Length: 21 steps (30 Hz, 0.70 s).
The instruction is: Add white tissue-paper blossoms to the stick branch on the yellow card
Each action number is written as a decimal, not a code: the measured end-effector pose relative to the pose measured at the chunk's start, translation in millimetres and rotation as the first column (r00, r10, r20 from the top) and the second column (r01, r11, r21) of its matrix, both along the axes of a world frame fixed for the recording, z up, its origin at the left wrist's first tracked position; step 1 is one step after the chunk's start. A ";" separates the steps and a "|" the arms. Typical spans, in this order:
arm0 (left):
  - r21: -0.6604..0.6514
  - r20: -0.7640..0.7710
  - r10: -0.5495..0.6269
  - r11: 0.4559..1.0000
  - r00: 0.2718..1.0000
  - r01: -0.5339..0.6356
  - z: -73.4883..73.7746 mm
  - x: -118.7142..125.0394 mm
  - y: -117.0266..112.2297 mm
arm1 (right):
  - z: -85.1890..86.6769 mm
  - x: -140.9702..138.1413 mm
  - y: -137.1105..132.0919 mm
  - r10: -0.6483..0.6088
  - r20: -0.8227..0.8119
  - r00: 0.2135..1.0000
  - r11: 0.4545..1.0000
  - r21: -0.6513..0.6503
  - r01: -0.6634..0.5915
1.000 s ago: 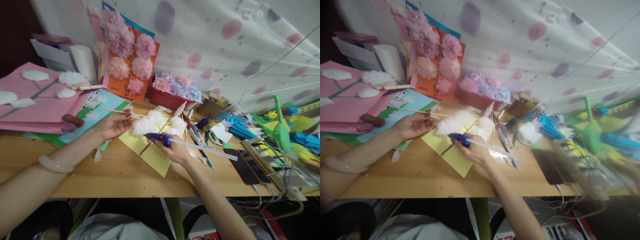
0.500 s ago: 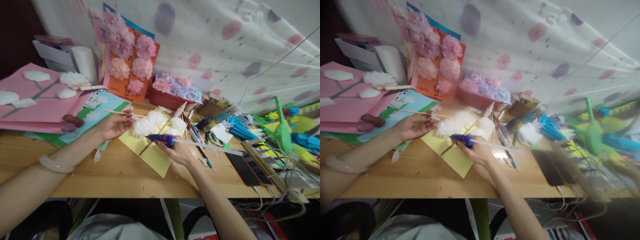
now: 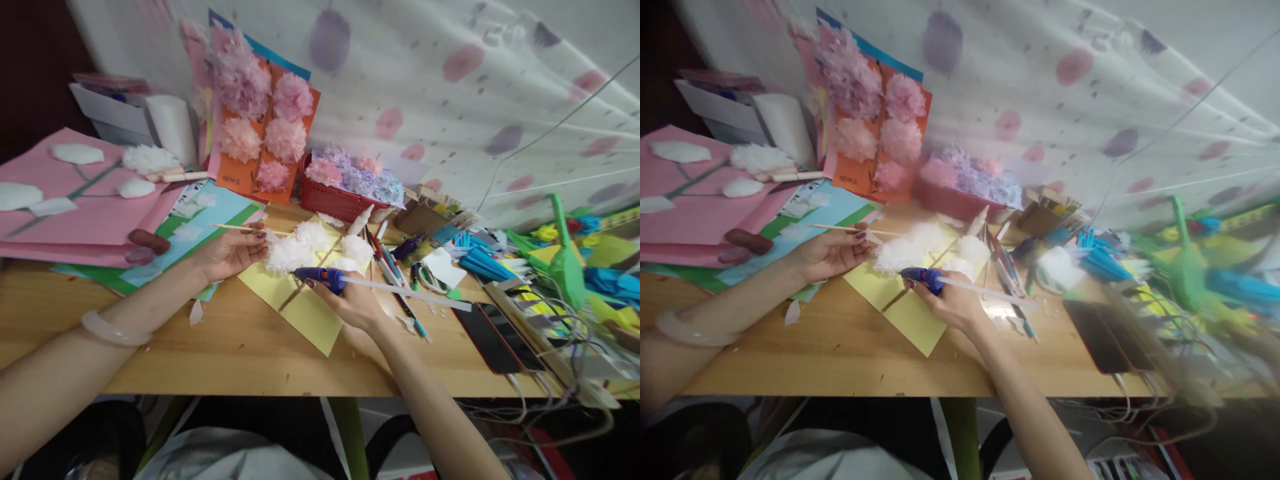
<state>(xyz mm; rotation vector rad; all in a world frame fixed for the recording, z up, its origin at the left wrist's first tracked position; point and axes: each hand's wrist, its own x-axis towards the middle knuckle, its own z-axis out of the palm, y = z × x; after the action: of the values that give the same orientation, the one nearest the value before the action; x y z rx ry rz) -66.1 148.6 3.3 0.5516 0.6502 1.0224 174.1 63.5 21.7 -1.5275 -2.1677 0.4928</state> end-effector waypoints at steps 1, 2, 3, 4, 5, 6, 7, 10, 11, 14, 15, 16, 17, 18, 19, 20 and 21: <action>0.003 -0.002 -0.005 1.000 1.000 0.005 0.1 0.0 0.1 | -0.3 1.1 0.0 -0.003 0.009 1.000 1.000 -0.004 0.003; 0.005 -0.003 -0.008 1.000 1.000 0.008 0.2 0.1 0.2 | -0.7 2.1 0.0 -0.010 0.023 1.000 1.000 -0.006 0.010; 0.005 -0.005 -0.009 1.000 1.000 0.009 0.3 0.1 0.4 | -0.9 3.1 0.0 -0.018 0.039 0.999 1.000 -0.008 0.018; 0.007 -0.005 -0.009 1.000 1.000 0.009 0.4 0.2 0.5 | -1.1 3.8 0.0 -0.023 0.053 0.998 1.000 -0.012 0.024; 0.009 -0.004 -0.008 1.000 1.000 0.008 0.5 0.3 0.6 | -1.2 4.4 0.1 -0.025 0.061 0.998 1.000 -0.017 0.026; 0.009 -0.003 -0.006 1.000 1.000 0.006 0.6 0.4 0.6 | -1.2 4.7 0.1 -0.024 0.066 0.998 0.999 -0.023 0.025; 0.010 -0.003 -0.005 1.000 1.000 0.005 0.5 0.4 0.6 | -1.1 4.7 0.1 -0.023 0.069 0.997 0.999 -0.026 0.025; 0.012 -0.005 -0.006 1.000 1.000 0.006 -0.3 0.1 0.3 | 0.0 4.2 -0.2 -0.026 0.072 0.997 0.999 -0.026 0.028; 0.013 -0.006 -0.005 1.000 1.000 0.006 -0.8 0.0 0.3 | 0.4 4.1 -0.4 -0.027 0.073 0.997 0.999 -0.023 0.029; 0.013 -0.005 -0.006 1.000 1.000 0.006 -2.1 -0.3 0.8 | 0.9 5.4 -1.1 -0.047 0.068 0.997 0.999 -0.021 0.049; 0.012 -0.005 -0.008 1.000 1.000 0.008 -2.3 -0.2 1.0 | 0.6 6.4 -1.2 -0.061 0.064 0.996 0.998 -0.022 0.062; 0.012 -0.005 -0.009 1.000 1.000 0.009 -2.4 -0.2 1.2 | 0.2 7.4 -1.1 -0.073 0.057 0.996 0.997 -0.022 0.075; 0.011 -0.005 -0.011 1.000 1.000 0.011 -2.3 0.0 1.3 | -0.3 8.4 -0.9 -0.082 0.046 0.996 0.996 -0.023 0.084; 0.010 -0.006 -0.013 1.000 1.000 0.013 -2.2 0.1 1.2 | -0.9 9.2 -0.5 -0.087 0.031 0.996 0.996 -0.023 0.088; 0.009 -0.007 -0.013 1.000 1.000 0.013 -2.0 0.2 1.2 | -1.4 9.8 0.2 -0.091 0.014 0.996 0.996 -0.022 0.091; 0.007 -0.007 -0.014 1.000 1.000 0.014 -1.9 0.4 1.1 | -2.0 10.0 0.9 -0.095 0.001 0.995 0.995 -0.020 0.095; 0.006 -0.007 -0.015 1.000 1.000 0.015 -1.8 0.5 1.0 | -2.6 9.9 1.8 -0.098 -0.007 0.995 0.995 -0.019 0.098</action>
<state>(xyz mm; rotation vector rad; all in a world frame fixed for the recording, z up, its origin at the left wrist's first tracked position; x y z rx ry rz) -65.7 149.5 1.5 0.5653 0.6486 1.0091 184.0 65.4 19.1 -1.6299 -2.0764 0.4872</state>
